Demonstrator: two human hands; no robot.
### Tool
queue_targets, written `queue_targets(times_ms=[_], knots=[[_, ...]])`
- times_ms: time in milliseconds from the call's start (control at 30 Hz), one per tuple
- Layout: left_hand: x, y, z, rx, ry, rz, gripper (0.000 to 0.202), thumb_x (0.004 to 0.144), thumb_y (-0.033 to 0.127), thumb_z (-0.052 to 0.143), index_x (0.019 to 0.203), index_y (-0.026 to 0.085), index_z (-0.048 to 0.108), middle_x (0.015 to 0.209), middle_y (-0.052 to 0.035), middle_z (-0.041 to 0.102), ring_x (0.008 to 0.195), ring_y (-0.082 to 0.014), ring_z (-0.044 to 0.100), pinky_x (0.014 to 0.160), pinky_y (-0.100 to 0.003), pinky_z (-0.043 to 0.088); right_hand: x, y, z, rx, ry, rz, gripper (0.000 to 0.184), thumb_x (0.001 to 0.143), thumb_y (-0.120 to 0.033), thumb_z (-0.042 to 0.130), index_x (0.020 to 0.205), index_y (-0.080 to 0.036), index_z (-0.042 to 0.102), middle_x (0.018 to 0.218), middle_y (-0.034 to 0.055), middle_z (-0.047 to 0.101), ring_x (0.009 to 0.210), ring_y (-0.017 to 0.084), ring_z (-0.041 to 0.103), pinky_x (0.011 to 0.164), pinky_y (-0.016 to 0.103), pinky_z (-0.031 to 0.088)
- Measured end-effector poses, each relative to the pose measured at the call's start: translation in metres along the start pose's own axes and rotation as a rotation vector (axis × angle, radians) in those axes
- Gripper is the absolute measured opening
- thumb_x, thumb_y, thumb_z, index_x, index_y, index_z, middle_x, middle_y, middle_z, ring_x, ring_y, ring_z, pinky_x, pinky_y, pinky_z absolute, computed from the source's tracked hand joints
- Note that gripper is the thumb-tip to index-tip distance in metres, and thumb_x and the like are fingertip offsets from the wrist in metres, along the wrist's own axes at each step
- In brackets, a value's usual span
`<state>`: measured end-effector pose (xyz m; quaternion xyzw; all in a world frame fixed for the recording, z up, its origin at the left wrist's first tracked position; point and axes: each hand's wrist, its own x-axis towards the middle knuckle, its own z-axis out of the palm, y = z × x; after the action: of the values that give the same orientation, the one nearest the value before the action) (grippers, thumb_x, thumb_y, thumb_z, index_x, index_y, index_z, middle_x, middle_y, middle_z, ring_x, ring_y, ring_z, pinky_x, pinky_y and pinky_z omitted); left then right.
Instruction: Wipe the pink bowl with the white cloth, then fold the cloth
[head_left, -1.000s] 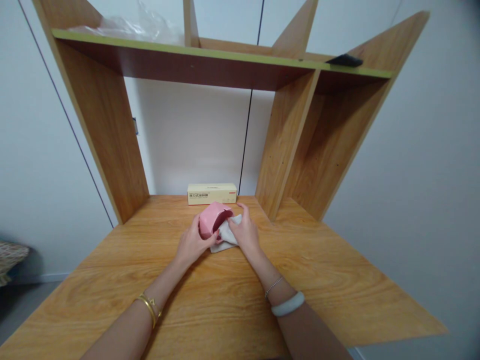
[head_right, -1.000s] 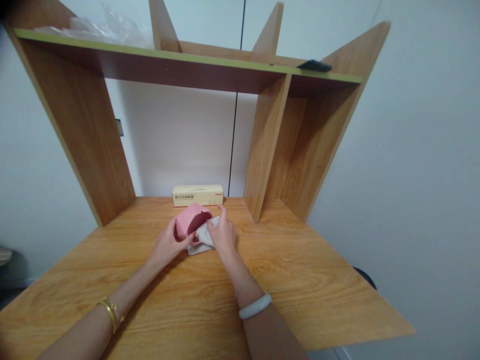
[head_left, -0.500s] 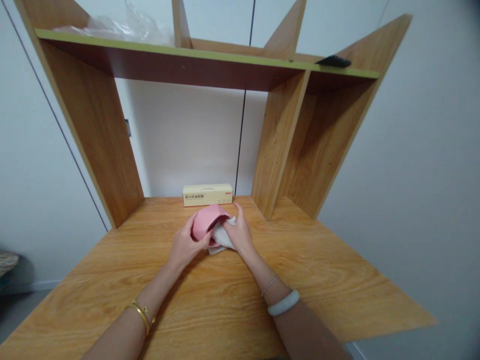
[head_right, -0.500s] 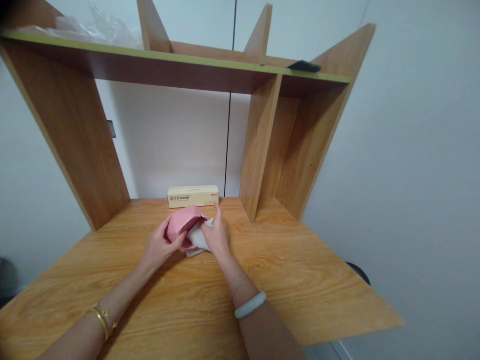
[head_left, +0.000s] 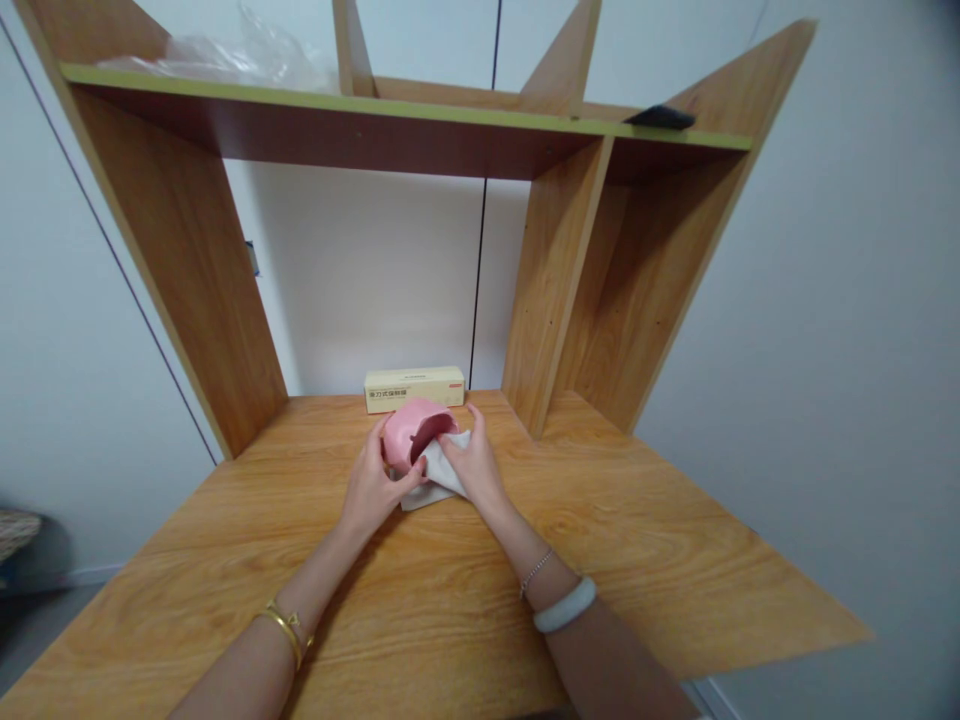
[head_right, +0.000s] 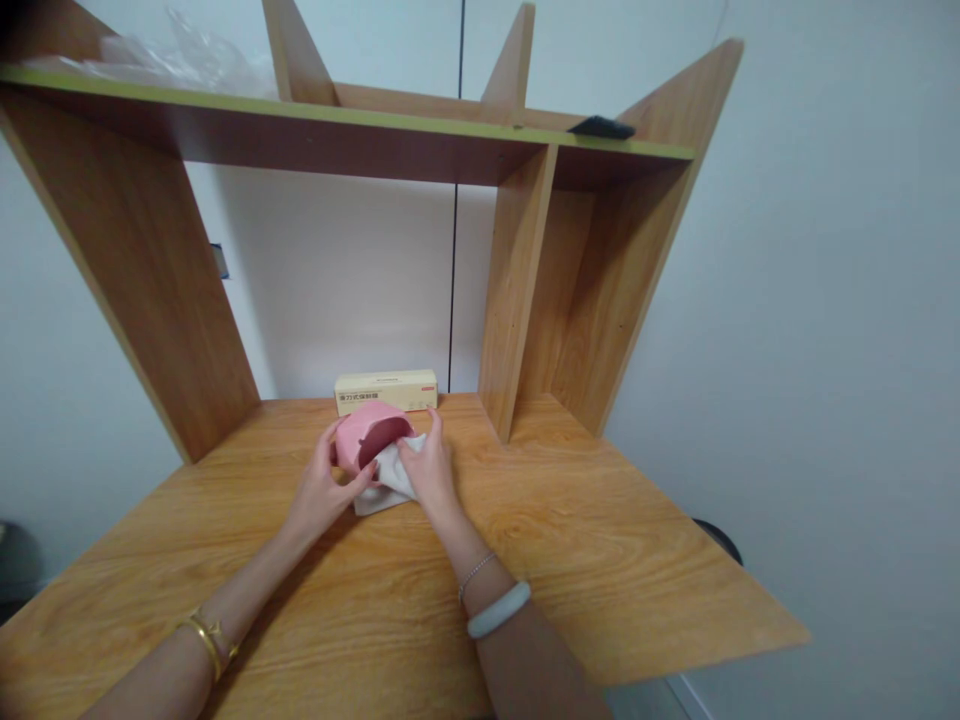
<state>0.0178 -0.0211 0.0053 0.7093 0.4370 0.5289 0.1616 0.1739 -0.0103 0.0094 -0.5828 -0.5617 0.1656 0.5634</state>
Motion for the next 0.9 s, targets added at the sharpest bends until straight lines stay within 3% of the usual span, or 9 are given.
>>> queue_targets(times_ms=[100,233,400,567,700,800,900], knots=[[0.001,-0.001,-0.003,0.107,-0.006,-0.053,0.066,0.07,0.038,0.061,0.13,0.018,0.041,0.123,-0.0133,0.055,0.109,-0.0272,0.055,0.092,-0.04,0.045,0.0,-0.005,-0.008,-0.236,-0.06,-0.069,0.074,0.075,-0.028,0.06,0.14,-0.02,0.026,0.086,0.0065,0.067,0.076,0.023,0.062,0.068,0.031,0.045],[0.001,0.003,-0.005,0.165,-0.047,-0.072,0.064,0.069,0.036,0.059,0.128,0.019,0.044,0.121,-0.0113,0.059,0.107,-0.0275,0.057,0.092,-0.041,0.045,0.001,-0.008,-0.013,-0.369,-0.104,-0.219,0.075,0.077,-0.026,0.058,0.142,-0.022,0.02,0.097,0.0083,0.066,0.091,0.023,0.061,0.078,0.031,0.043],[-0.002,0.006,-0.005,0.188,-0.075,0.04,0.063,0.068,0.037,0.061,0.126,0.018,0.048,0.118,-0.0115,0.06,0.103,-0.027,0.057,0.092,-0.041,0.044,0.0,-0.005,-0.013,-0.498,-0.163,-0.066,0.074,0.078,-0.029,0.057,0.142,-0.02,0.021,0.089,0.0084,0.067,0.084,0.024,0.062,0.071,0.03,0.042],[0.001,0.0,-0.004,0.156,-0.062,0.022,0.065,0.072,0.042,0.059,0.131,0.019,0.044,0.114,-0.0123,0.06,0.103,-0.0275,0.055,0.091,-0.043,0.043,-0.001,0.001,-0.007,-0.337,-0.173,-0.013,0.062,0.081,-0.024,0.05,0.14,-0.018,0.03,0.086,0.0072,0.067,0.079,0.022,0.063,0.067,0.027,0.043],[0.002,0.0,-0.002,0.017,-0.018,-0.026,0.079,0.07,0.045,0.064,0.137,0.019,0.032,0.121,-0.014,0.053,0.108,-0.0267,0.053,0.091,-0.042,0.044,0.0,0.007,0.0,-0.097,-0.053,0.015,0.056,0.083,-0.028,0.048,0.136,-0.015,0.036,0.106,0.0115,0.065,0.097,0.022,0.06,0.078,0.03,0.045],[-0.001,0.003,0.003,-0.143,-0.095,-0.056,0.076,0.067,0.044,0.067,0.131,0.017,0.037,0.12,-0.0135,0.054,0.107,-0.025,0.054,0.091,-0.039,0.045,0.001,0.01,0.004,0.064,-0.032,0.033,0.054,0.083,-0.033,0.048,0.133,-0.015,0.039,0.115,0.0124,0.062,0.103,0.021,0.059,0.083,0.03,0.045],[-0.002,0.006,0.007,-0.239,-0.12,-0.161,0.063,0.07,0.044,0.064,0.121,0.015,0.045,0.104,-0.0105,0.062,0.09,-0.0214,0.062,0.079,-0.036,0.051,0.001,0.009,0.006,0.12,-0.047,0.028,0.052,0.08,-0.033,0.052,0.128,-0.016,0.042,0.116,0.0116,0.061,0.102,0.02,0.059,0.084,0.03,0.045]])
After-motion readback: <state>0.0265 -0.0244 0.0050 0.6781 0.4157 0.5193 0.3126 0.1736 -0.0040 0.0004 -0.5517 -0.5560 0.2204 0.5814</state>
